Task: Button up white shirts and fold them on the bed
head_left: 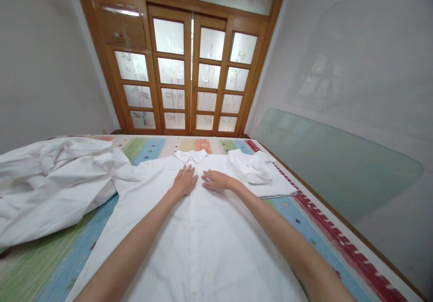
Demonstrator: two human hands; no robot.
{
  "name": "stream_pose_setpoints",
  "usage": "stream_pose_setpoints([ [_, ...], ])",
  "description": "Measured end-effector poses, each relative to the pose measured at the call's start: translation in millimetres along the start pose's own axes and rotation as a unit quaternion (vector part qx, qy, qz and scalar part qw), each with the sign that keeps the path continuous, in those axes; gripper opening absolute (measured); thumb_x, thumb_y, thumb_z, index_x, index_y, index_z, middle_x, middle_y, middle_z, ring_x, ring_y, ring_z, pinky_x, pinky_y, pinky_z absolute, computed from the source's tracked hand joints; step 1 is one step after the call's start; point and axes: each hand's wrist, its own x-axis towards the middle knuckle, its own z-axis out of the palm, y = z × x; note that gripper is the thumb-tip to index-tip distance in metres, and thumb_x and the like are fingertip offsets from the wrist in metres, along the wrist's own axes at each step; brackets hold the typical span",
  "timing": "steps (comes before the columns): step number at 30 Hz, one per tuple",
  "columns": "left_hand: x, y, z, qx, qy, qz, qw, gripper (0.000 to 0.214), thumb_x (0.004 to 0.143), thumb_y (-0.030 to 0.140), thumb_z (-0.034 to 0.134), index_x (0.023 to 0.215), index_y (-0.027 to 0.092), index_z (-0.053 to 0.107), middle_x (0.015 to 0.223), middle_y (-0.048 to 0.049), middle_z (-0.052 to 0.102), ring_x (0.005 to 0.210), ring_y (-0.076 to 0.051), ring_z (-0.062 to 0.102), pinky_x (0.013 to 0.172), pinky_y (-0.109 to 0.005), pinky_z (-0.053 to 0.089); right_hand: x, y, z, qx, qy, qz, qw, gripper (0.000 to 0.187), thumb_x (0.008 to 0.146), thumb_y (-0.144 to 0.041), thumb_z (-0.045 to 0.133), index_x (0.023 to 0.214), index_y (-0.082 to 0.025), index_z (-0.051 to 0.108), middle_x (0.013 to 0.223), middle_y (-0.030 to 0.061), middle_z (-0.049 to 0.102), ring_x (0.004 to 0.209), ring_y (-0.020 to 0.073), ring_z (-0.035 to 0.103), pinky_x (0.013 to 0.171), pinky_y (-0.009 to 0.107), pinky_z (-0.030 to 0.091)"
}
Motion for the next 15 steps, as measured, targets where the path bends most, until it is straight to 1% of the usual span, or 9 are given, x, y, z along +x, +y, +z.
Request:
stream_pose_setpoints([
  [2,-4,3,3.9,-0.001,-0.023,0.001,1.0,0.057,0.096,0.041,0.03,0.143,0.01,0.039,0.153,-0.0165,0.032,0.143,-0.033,0.024,0.114,-0.048,0.023,-19,18,-14,0.001,0.089,0.012,0.996,0.036,0.092,-0.034,0.046,0.112,-0.015,0.069,0.133,0.0125,0.058,0.125,0.0234,0.051,0.106,0.034,0.034],
  [4,-6,5,6.8,0.0,-0.024,-0.006,1.0,0.061,0.096,0.045,0.028,0.146,0.011,0.034,0.155,-0.015,0.028,0.144,-0.032,0.021,0.115,-0.049,0.02,-39,40,-28,-0.017,0.203,0.089,0.975,0.031,0.091,-0.031,0.047,0.105,-0.017,0.071,0.121,0.0106,0.066,0.115,0.0232,0.057,0.103,0.037,0.036],
  [5,-7,5,7.5,-0.001,-0.022,-0.007,1.0,0.061,0.096,0.045,0.027,0.147,0.012,0.034,0.155,-0.0142,0.027,0.144,-0.032,0.02,0.115,-0.049,0.019,-49,52,-34,-0.029,0.253,0.142,0.956,0.029,0.09,-0.029,0.048,0.102,-0.017,0.071,0.117,0.0107,0.067,0.113,0.0241,0.057,0.104,0.039,0.035],
  [7,-8,4,7.8,-0.005,-0.022,-0.009,1.0,0.062,0.096,0.046,0.026,0.147,0.013,0.034,0.156,-0.013,0.027,0.145,-0.031,0.019,0.115,-0.048,0.018,-68,78,-44,-0.046,0.329,0.259,0.907,0.028,0.087,-0.028,0.05,0.102,-0.015,0.069,0.116,0.0139,0.066,0.113,0.0265,0.055,0.103,0.042,0.035],
  [9,-7,3,7.6,-0.009,-0.025,-0.011,1.0,0.063,0.095,0.047,0.026,0.147,0.013,0.034,0.156,-0.0125,0.026,0.145,-0.031,0.018,0.116,-0.048,0.017,-83,104,-49,-0.047,0.377,0.373,0.847,0.031,0.084,-0.032,0.055,0.106,-0.013,0.066,0.12,0.0178,0.061,0.115,0.0304,0.052,0.099,0.044,0.038],
  [11,-6,3,8.1,-0.01,-0.029,-0.01,0.999,0.063,0.095,0.049,0.025,0.148,0.015,0.034,0.156,-0.0116,0.025,0.145,-0.03,0.017,0.116,-0.049,0.016,-95,132,-48,-0.014,0.405,0.468,0.785,0.045,0.075,-0.037,0.067,0.111,-0.011,0.062,0.124,0.0221,0.056,0.116,0.0341,0.051,0.095,0.045,0.041],
  [12,-6,2,8.8,-0.01,-0.029,-0.01,0.999,0.063,0.095,0.05,0.024,0.148,0.016,0.034,0.156,-0.0111,0.025,0.145,-0.03,0.017,0.116,-0.049,0.016,-99,145,-46,0.021,0.417,0.499,0.76,0.053,0.068,-0.038,0.073,0.111,-0.009,0.061,0.124,0.025,0.055,0.116,0.035,0.052,0.094,0.045,0.043],
  [13,-5,2,9.6,-0.01,-0.028,-0.009,1.0,0.063,0.095,0.051,0.024,0.148,0.017,0.034,0.156,-0.0107,0.025,0.146,-0.03,0.016,0.116,-0.05,0.016,-102,158,-43,0.069,0.425,0.512,0.744,0.057,0.062,-0.036,0.078,0.108,-0.007,0.061,0.121,0.0268,0.056,0.113,0.0349,0.054,0.092,0.043,0.045],
  [15,-4,1,11.4,-0.01,-0.023,-0.008,1.0,0.064,0.095,0.051,0.024,0.148,0.017,0.034,0.156,-0.0106,0.026,0.146,-0.03,0.017,0.116,-0.05,0.016,-107,178,-35,0.173,0.434,0.488,0.737,0.051,0.054,-0.03,0.082,0.096,-0.008,0.064,0.104,0.0227,0.065,0.102,0.033,0.061,0.084,0.042,0.05],
])
